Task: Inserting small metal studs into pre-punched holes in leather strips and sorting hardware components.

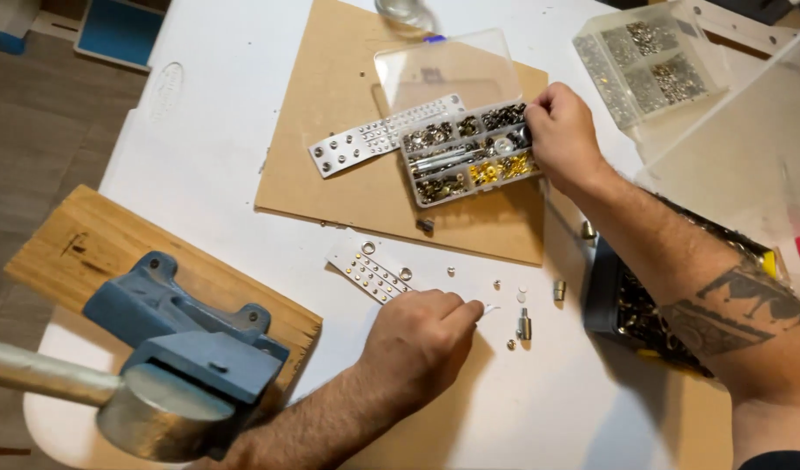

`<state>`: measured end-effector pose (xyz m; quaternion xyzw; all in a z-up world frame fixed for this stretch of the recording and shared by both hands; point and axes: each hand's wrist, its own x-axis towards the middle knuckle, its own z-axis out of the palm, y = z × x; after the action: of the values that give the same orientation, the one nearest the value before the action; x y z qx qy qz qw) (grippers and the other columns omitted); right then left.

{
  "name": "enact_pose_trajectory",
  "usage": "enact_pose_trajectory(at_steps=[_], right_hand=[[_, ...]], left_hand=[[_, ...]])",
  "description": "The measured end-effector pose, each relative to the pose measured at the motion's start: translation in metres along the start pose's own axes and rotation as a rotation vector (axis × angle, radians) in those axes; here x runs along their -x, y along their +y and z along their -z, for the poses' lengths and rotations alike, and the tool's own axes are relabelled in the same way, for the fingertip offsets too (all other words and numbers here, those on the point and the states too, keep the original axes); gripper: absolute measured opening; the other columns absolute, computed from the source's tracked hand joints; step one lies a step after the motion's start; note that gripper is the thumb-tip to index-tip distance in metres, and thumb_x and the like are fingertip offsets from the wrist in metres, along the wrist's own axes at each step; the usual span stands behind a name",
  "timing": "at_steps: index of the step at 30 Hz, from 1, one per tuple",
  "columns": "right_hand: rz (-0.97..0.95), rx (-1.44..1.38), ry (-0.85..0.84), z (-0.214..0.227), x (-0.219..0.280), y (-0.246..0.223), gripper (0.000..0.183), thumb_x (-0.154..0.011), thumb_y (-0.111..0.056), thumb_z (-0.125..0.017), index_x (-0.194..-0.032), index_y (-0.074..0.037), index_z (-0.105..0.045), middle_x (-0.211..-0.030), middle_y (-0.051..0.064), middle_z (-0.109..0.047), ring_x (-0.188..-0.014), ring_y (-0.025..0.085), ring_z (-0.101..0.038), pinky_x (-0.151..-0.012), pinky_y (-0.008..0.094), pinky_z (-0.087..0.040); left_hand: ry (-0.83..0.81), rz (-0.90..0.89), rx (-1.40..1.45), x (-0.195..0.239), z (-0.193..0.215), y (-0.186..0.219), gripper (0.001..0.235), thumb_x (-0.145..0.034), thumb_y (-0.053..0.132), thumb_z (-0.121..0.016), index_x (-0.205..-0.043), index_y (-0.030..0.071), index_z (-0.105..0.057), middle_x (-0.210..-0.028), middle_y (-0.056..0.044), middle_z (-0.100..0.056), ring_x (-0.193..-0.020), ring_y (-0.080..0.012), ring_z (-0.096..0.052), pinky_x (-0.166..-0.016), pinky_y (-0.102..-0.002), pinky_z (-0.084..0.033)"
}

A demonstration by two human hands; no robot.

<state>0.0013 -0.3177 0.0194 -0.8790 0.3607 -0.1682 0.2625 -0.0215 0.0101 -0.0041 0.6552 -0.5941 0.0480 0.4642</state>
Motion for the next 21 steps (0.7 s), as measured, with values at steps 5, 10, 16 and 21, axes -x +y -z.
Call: enact_pose_trajectory(at_steps=[5,10,16,21], right_hand=[[-0.103,0.052,0.003,0.012,0.025,0.034,0.012,-0.095,-0.015,-0.053,-0.087,-0.01,-0.058,-0.084,0.006,-0.061,-0.078,0.02,-0.052,-0.064,0.042,-0.041],[-0.05,0.233,-0.208,0.039,0.046,0.013,0.015,-0.096,-0.017,-0.063,-0.09,-0.009,-0.075,-0.081,0.007,-0.076,-0.072,0.018,-0.069,-0.073,0.036,-0.052],[0.79,0.411,-0.112,0.046,0.058,-0.012,0.01,-0.087,-0.008,-0.084,-0.085,-0.004,-0.074,-0.086,0.011,-0.066,-0.079,0.027,-0.061,-0.065,0.04,-0.051],[1.081,0.316,-0.383,0.023,0.061,-0.044,0.009,-0.092,-0.012,-0.076,-0.088,-0.004,-0.073,-0.084,0.011,-0.06,-0.072,0.034,-0.058,-0.054,0.048,-0.043]], left_hand=[[-0.02,-0.004,-0.004,-0.001,-0.001,0.001,0.01,-0.093,0.001,-0.06,-0.083,0.002,-0.062,-0.06,-0.009,-0.05,-0.049,-0.0327,-0.047,-0.042,-0.048,-0.036],[-0.033,0.002,0.006,-0.001,-0.003,0.001,0.013,-0.098,0.006,-0.057,-0.087,0.002,-0.063,-0.061,-0.01,-0.05,-0.05,-0.0333,-0.046,-0.043,-0.047,-0.035],[-0.071,0.013,0.048,-0.003,-0.002,-0.003,0.012,-0.099,0.006,-0.057,-0.093,0.001,-0.065,-0.066,-0.012,-0.055,-0.054,-0.0358,-0.05,-0.046,-0.051,-0.036],[-0.068,-0.031,0.03,0.009,-0.017,-0.015,0.017,-0.096,0.011,-0.056,-0.106,0.002,-0.068,-0.077,-0.01,-0.06,-0.062,-0.0335,-0.056,-0.051,-0.047,-0.043]])
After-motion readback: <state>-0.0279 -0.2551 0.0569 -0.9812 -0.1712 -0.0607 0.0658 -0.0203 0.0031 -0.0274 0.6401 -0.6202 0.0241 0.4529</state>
